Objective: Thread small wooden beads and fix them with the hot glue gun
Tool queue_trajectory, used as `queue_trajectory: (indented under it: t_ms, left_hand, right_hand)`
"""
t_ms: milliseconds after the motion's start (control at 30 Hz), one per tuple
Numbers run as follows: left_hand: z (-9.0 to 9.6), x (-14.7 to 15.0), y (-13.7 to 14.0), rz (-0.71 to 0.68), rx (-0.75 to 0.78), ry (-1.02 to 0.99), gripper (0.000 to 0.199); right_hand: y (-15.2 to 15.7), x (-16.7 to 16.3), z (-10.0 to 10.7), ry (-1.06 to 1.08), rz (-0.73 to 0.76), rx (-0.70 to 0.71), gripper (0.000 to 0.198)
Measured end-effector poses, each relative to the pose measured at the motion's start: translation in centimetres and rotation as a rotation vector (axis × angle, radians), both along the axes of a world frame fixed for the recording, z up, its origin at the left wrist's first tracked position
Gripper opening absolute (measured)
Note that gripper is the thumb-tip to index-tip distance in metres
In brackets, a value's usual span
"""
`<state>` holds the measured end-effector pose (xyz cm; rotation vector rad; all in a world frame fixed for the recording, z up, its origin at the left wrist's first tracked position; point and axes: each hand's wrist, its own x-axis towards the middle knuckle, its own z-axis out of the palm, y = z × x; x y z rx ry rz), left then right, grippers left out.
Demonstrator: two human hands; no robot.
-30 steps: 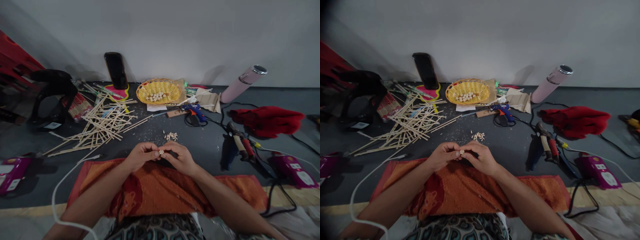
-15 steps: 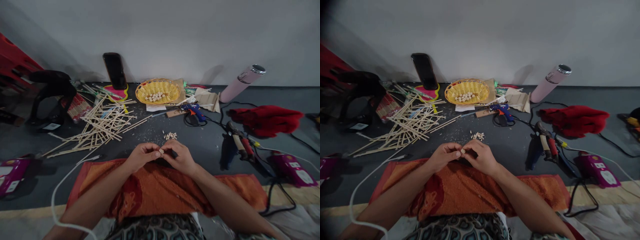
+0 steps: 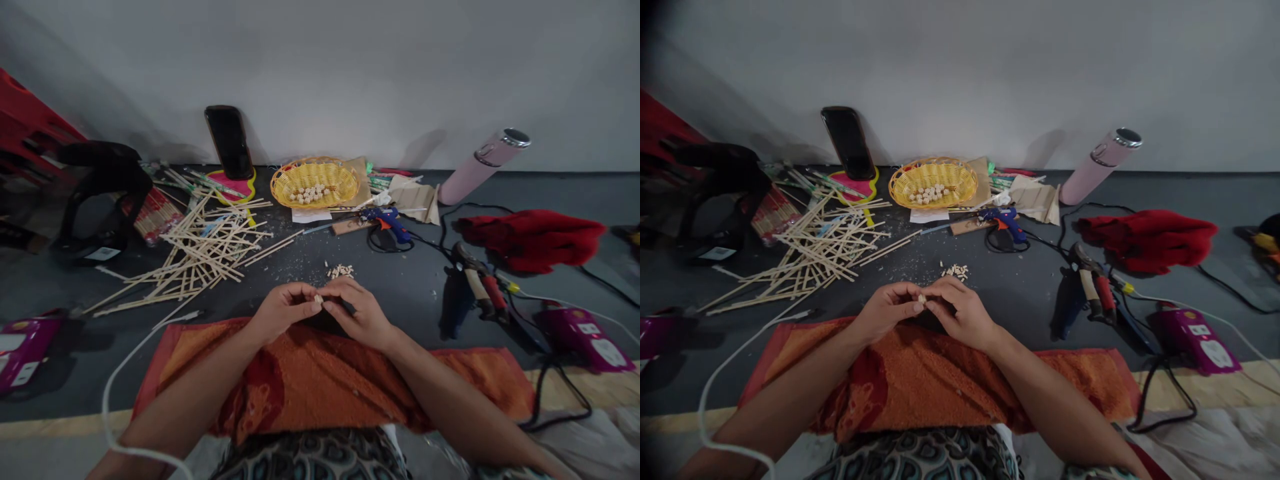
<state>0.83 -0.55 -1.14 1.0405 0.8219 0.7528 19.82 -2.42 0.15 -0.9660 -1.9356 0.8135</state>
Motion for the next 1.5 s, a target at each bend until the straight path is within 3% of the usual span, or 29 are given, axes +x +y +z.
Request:
queue_trajectory:
  t_ms: [367, 1033, 1200, 1333, 1433, 1500]
  left_hand:
    - [-0.09, -0.15, 0.07, 0.026, -0.031, 0.033, 0.023]
    - [-0.31, -0.19, -0.01, 0.011, 0.204, 0.290, 0.022]
    - [0.10, -0.07, -0.11, 0.009, 0.106, 0.217, 0.024]
    - [0.21, -0.05, -0.11, 0.032, -0.044, 0.078, 0.025]
    - [0.06, -0.12, -0.07, 0.022, -0.109, 0.003, 0.025]
    - [-0.10, -0.18, -0.06, 0.004, -0.118, -0.016, 0.025]
  right_hand:
    - [0.07, -0.03, -0.13, 0.013, -0.057, -0.018, 0.014]
    - [0.19, -0.08, -0.67, -0.072, -0.088, -0.064, 0.010]
    - [0.10, -0.05, -0.43, -0.077, -0.121, -0.087, 0.011]
    - [0.01, 0.31, -0.26, -0.058, -0.160, -0.119, 0.024]
    - [0.00, 0.35, -0.32, -0.013, -0.106, -0.068, 0.015]
    - [-0.01, 0.20, -0.45, 0.006, -0.036, -0.019, 0.022]
